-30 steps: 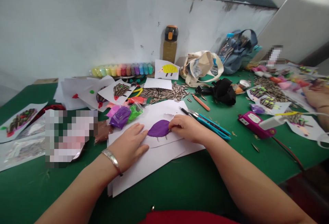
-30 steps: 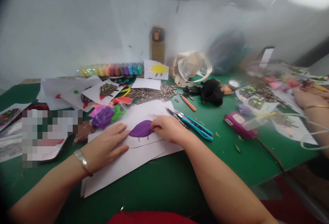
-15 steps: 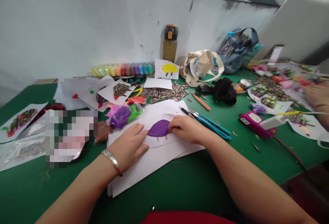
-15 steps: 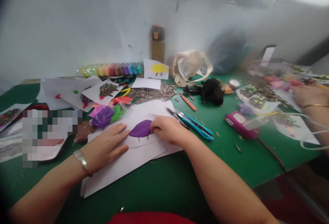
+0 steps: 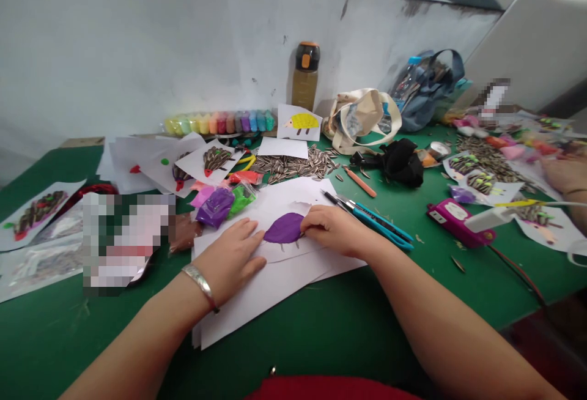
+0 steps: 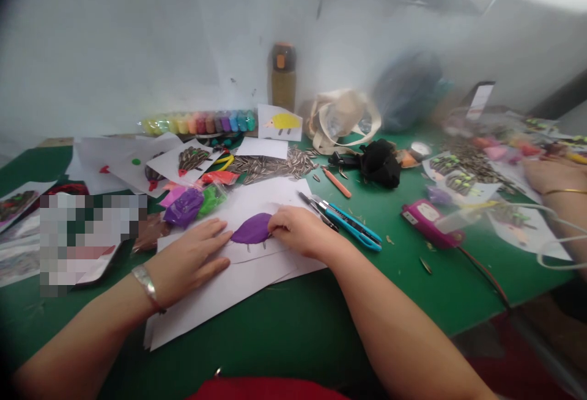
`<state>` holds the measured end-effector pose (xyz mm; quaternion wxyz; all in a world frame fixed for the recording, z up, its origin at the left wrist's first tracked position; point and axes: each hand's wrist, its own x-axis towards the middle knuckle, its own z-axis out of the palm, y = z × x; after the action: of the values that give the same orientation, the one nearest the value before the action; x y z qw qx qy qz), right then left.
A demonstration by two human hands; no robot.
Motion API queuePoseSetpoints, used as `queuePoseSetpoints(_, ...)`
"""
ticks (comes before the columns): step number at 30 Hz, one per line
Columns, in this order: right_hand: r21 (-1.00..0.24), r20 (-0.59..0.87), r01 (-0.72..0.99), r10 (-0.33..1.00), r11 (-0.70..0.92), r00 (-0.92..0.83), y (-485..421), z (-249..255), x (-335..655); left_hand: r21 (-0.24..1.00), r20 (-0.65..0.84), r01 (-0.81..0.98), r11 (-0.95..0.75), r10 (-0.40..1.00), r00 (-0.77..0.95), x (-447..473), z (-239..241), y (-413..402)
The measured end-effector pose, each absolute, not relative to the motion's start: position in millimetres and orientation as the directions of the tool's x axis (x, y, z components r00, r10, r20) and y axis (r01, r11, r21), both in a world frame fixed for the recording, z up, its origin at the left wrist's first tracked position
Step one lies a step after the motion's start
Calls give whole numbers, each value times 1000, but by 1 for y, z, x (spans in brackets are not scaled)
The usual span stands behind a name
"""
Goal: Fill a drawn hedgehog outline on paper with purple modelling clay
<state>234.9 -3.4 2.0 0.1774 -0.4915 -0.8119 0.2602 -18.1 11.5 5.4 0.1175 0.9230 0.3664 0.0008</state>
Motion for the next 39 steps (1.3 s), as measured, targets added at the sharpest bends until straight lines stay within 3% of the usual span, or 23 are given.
queuePoseSetpoints(8,-565,33,715,877,412,-479,-3,-4,231,213,-78,675,-707,676,733,-19,4,11)
queuePoseSetpoints(13,-606,55,692,888,393,-457,-4,-2,231,218,-58,670,-710,675,735,-18,5,11)
queuePoseSetpoints(18,-555,48,721,881,415,-471,-3,-4,230,220,-70,677,-703,681,729,-19,3,12)
queuePoseSetpoints(24,-605,73,681,880,413,-469,-4,-2,229,205,-85,681,-703,681,728,-19,2,12)
queuePoseSetpoints(30,-547,49,710,864,443,-501,-5,-5,229,174,-134,690,-703,677,723,-17,5,11)
queuePoseSetpoints(39,-587,37,709,887,391,-459,-4,2,233,163,-145,694,-701,679,720,-18,5,11)
